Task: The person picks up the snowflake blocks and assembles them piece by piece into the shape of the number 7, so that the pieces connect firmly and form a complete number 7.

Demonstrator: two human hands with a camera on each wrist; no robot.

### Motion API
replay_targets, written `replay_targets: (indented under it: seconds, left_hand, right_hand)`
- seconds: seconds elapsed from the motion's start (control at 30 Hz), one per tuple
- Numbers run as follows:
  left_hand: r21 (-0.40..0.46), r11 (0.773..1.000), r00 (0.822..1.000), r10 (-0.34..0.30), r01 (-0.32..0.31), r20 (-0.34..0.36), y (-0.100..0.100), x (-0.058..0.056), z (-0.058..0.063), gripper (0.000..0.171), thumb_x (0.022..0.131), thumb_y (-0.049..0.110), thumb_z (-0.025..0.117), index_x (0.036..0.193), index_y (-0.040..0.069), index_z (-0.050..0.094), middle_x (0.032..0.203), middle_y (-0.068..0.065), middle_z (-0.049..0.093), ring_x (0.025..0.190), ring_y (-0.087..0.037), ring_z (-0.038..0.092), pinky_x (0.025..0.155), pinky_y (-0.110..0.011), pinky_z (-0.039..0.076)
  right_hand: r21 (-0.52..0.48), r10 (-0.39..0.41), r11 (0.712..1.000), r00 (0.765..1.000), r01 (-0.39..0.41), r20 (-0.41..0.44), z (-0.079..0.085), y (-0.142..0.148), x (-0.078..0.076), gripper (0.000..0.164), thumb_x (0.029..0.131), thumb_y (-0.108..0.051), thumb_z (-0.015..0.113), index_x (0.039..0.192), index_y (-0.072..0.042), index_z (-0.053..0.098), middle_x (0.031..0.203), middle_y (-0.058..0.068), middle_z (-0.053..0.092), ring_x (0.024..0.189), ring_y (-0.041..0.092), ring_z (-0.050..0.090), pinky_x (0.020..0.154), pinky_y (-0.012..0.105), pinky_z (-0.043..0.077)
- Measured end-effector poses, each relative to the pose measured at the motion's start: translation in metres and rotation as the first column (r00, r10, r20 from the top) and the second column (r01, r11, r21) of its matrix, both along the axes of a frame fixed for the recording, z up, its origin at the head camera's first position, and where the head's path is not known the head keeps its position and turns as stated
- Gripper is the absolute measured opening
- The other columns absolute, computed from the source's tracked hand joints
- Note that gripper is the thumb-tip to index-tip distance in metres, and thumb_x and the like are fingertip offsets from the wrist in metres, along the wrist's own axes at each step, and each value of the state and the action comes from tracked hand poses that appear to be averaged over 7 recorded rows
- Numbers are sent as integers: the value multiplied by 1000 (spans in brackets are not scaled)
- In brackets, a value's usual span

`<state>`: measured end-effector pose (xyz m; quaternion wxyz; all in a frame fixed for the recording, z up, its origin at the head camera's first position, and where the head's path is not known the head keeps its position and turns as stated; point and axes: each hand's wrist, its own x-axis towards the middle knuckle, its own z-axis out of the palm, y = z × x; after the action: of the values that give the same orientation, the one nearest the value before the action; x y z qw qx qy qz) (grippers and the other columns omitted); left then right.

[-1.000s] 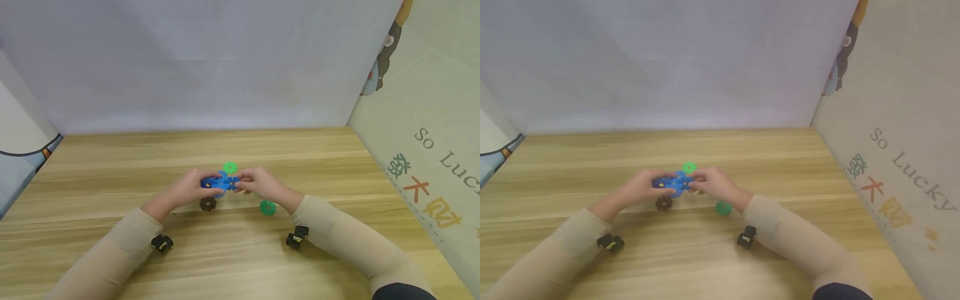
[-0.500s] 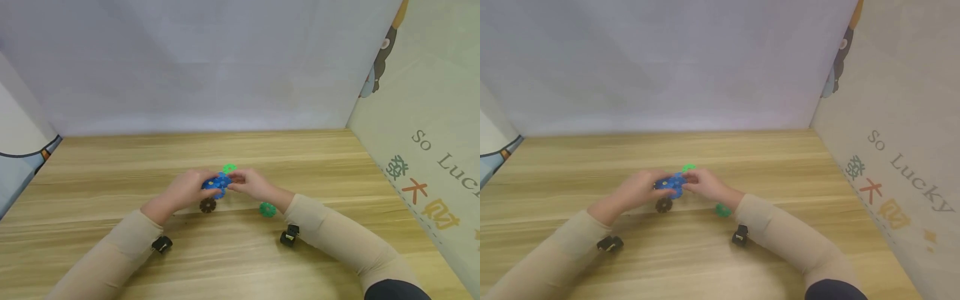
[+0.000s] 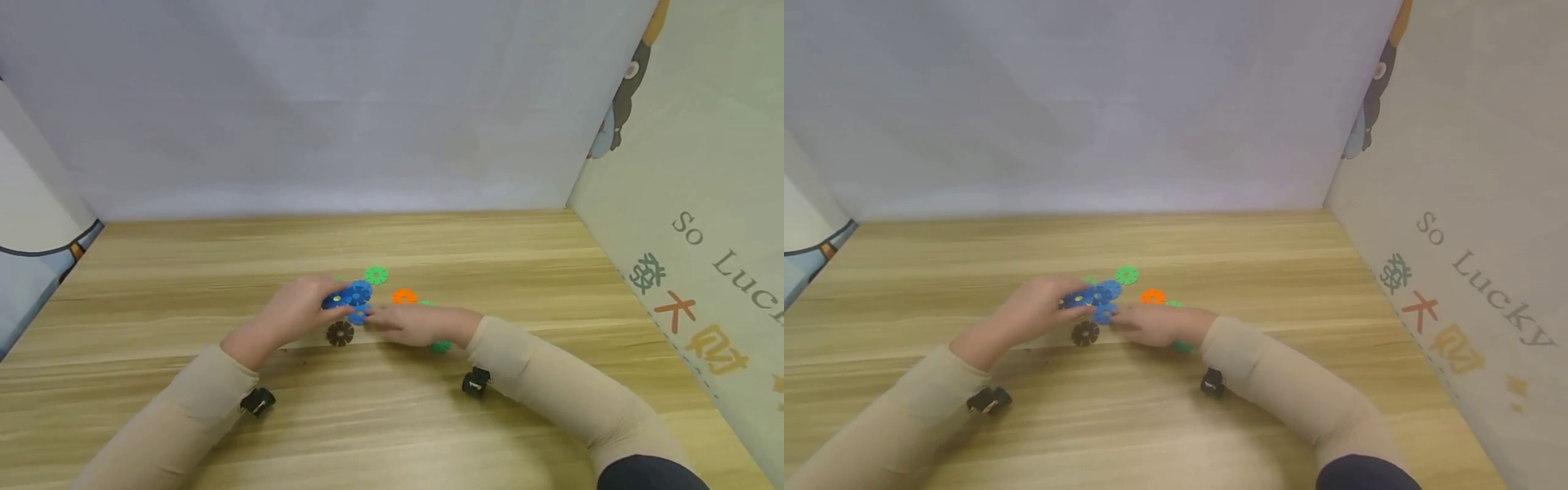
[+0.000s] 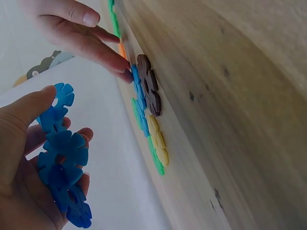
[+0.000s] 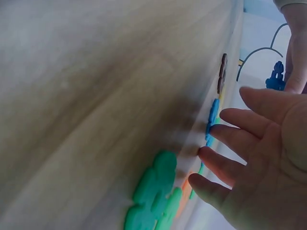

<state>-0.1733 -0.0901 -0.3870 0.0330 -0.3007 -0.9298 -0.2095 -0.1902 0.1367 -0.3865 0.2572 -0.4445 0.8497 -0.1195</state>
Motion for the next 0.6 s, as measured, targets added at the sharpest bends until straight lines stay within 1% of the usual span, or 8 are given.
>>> replay_targets:
  seconds: [0.1,0.2,0.3,0.37,0.5,0.6]
  left_hand:
    - [4,1000,1000,-7,7,-21,0,2,1,47,87,33,66,121,1,61,106,-11,66,90,-23,62,76,-42,51]
    - [2,1000,999,-7,7,-41,0,4,1,46,87,34,66,119,2,62,107,-12,65,92,-25,62,78,-43,50]
    - [-13,1000,999,-3,2,-50,0,6,1,46,87,34,66,119,2,63,112,-14,64,99,-29,62,82,-46,49]
    - [-21,1000,999,-9,8,-53,0,6,0,44,87,34,66,118,3,63,112,-14,64,99,-29,62,83,-45,49]
    - [-25,999,998,-31,30,-52,0,5,-1,42,87,34,66,115,3,64,108,-12,66,96,-26,63,81,-43,50]
    - [-26,999,998,-43,42,-42,0,5,-3,41,87,32,66,115,2,64,107,-11,66,96,-26,63,80,-42,50]
  right_hand:
    - [21,-14,1000,999,13,30,5,6,2,47,100,-19,45,142,0,35,149,16,25,137,29,22,111,38,18]
    - [29,-50,998,997,49,55,7,14,4,48,99,-22,48,140,0,38,148,15,29,136,29,25,110,39,20]
    - [36,-112,993,992,110,59,8,21,4,48,98,-25,50,139,-3,41,145,13,36,133,28,32,108,40,25]
    - [33,-158,987,987,157,40,7,25,4,47,97,-27,51,138,-5,44,140,12,43,129,28,39,106,41,29]
    - [-55,-261,963,965,262,37,3,25,0,41,95,-23,55,131,-3,52,125,12,57,114,26,53,97,40,41]
    - [-107,-310,945,951,309,8,-2,20,-4,40,92,-18,59,128,-2,54,111,9,62,100,20,58,88,35,46]
